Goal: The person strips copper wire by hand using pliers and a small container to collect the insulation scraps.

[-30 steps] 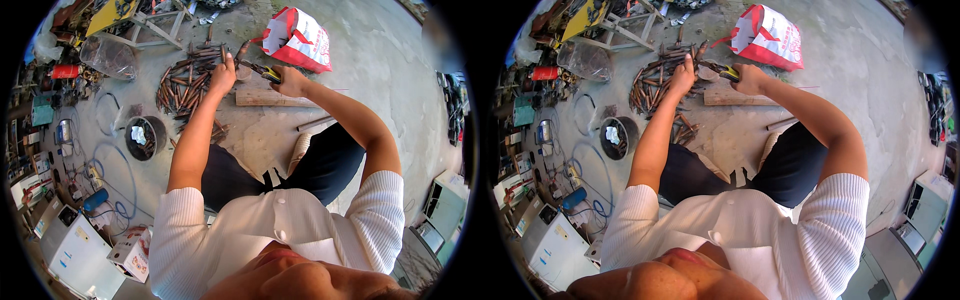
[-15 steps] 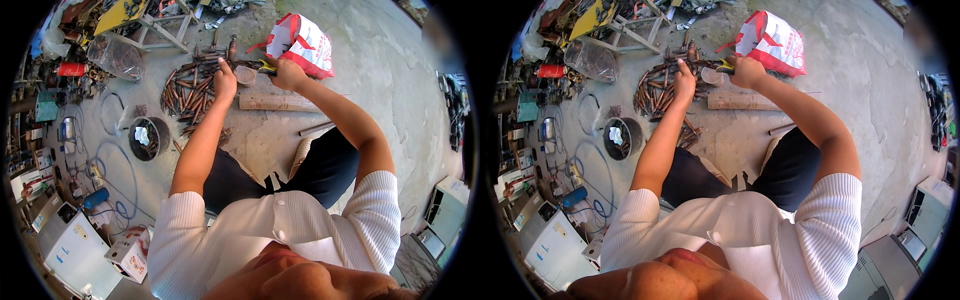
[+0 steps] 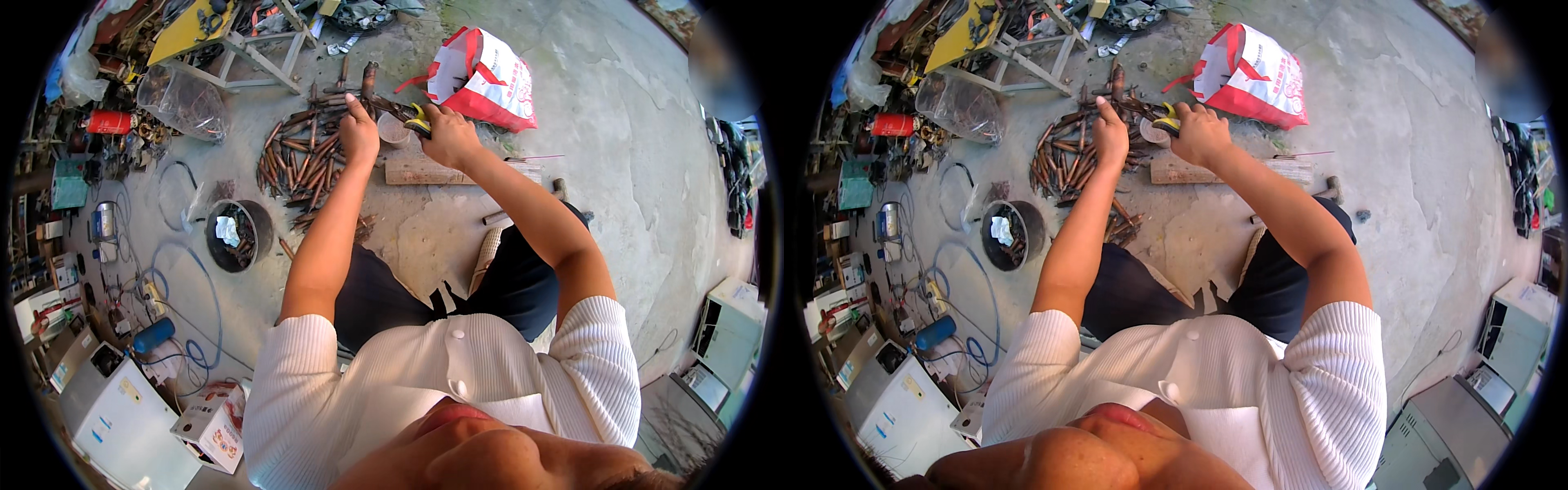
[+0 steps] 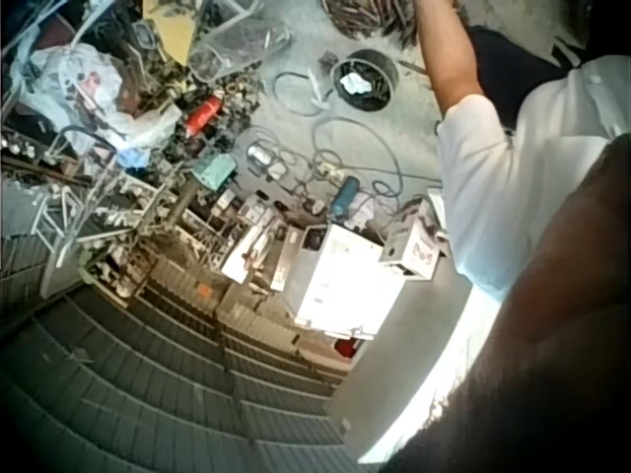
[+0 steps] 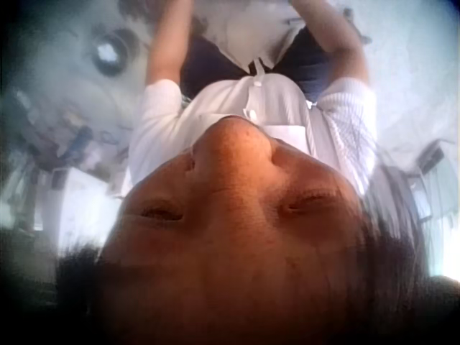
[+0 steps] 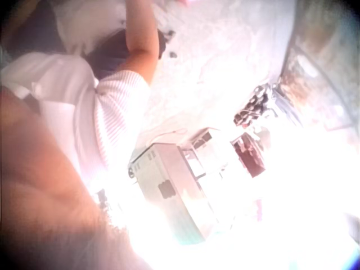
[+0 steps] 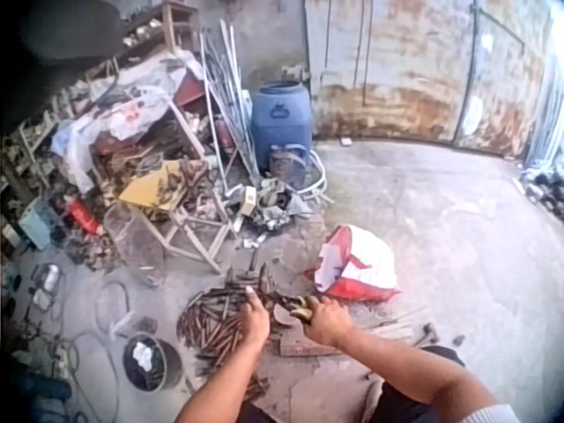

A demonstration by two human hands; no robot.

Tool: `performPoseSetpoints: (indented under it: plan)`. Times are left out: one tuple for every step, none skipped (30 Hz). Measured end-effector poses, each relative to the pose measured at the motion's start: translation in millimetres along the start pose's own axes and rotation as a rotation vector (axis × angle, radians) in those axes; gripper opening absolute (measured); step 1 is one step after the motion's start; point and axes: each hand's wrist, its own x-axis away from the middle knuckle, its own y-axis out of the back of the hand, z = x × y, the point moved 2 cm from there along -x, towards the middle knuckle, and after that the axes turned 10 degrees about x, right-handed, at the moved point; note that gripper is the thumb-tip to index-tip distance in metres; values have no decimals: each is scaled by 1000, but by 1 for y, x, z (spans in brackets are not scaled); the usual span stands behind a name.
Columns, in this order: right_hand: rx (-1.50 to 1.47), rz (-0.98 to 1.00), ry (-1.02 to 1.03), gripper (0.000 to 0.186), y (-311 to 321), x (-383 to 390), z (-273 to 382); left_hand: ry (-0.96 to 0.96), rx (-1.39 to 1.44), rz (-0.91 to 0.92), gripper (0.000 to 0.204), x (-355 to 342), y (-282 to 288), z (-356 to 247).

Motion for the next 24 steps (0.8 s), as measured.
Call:
performPoseSetpoints:
  plan:
    - [9, -14, -17, 50, 1, 1, 1, 6, 7, 11, 79, 0, 0, -3]
    - [14, -26, -30, 51, 1, 1, 2, 6, 17, 12, 79, 0, 1, -3]
    - [23, -33, -25, 52, 2, 1, 3, 6, 26, 13, 79, 1, 1, -4]
    - [32, -40, -19, 52, 4, 1, 4, 7, 36, 14, 79, 1, 2, -4]
    - [40, -46, -17, 53, 6, 1, 4, 2, 39, 2, 79, 2, 2, -7]
    - [38, -39, -18, 54, 7, 1, 4, -4, 41, -10, 79, 4, 2, -9]
    - [35, -31, -19, 54, 7, 1, 5, -9, 44, -22, 79, 4, 2, -11]
    - [32, -24, -18, 55, 7, 0, 6, -14, 49, -34, 79, 4, 3, -10]
    - [39, -23, -23, 55, 8, 0, 8, -20, 53, -46, 79, 4, 3, -8]
    - [46, -22, -28, 55, 9, 1, 10, -26, 58, -59, 79, 3, 2, -7]
    - [52, -21, -34, 55, 9, 2, 12, -23, 72, -67, 79, 2, 1, -4]
    - [53, -27, -36, 55, 9, 2, 13, -20, 85, -75, 79, 1, 0, -2]
    - [53, -33, -39, 54, 9, 2, 14, -18, 99, -83, 79, 0, -2, 1]
    - [54, -39, -43, 54, 8, 2, 15, -27, 84, -99, 79, -1, -2, 2]
    - [50, -21, -51, 54, 9, 2, 17, -37, 68, -114, 79, -2, -3, 4]
    - [45, -2, -60, 54, 10, 2, 18, -48, 53, -129, 79, -2, -3, 6]
    - [43, 16, -71, 54, 10, 3, 19, -27, 39, -122, 79, -1, -3, 3]
    - [47, 21, -73, 53, 11, 3, 18, -7, 24, -115, 79, 1, -3, -1]
    - [50, 27, -76, 53, 10, 2, 17, 13, 9, -108, 79, 2, -3, -3]
    - [54, 32, -75, 53, 11, 2, 17, 2, 2, -117, 78, 1, -3, -3]
    - [59, 39, -71, 52, 12, 1, 17, -10, -5, -126, 78, -1, -3, 0]
    - [63, 47, -67, 51, 13, 0, 17, -21, -13, -135, 77, -3, -4, 2]
    - [68, 55, -63, 51, 14, -1, 16, -91, -13, -183, 77, -4, -5, 3]
    - [53, 60, -60, 50, 13, -2, 15, -160, -13, -232, 77, -5, -7, 4]
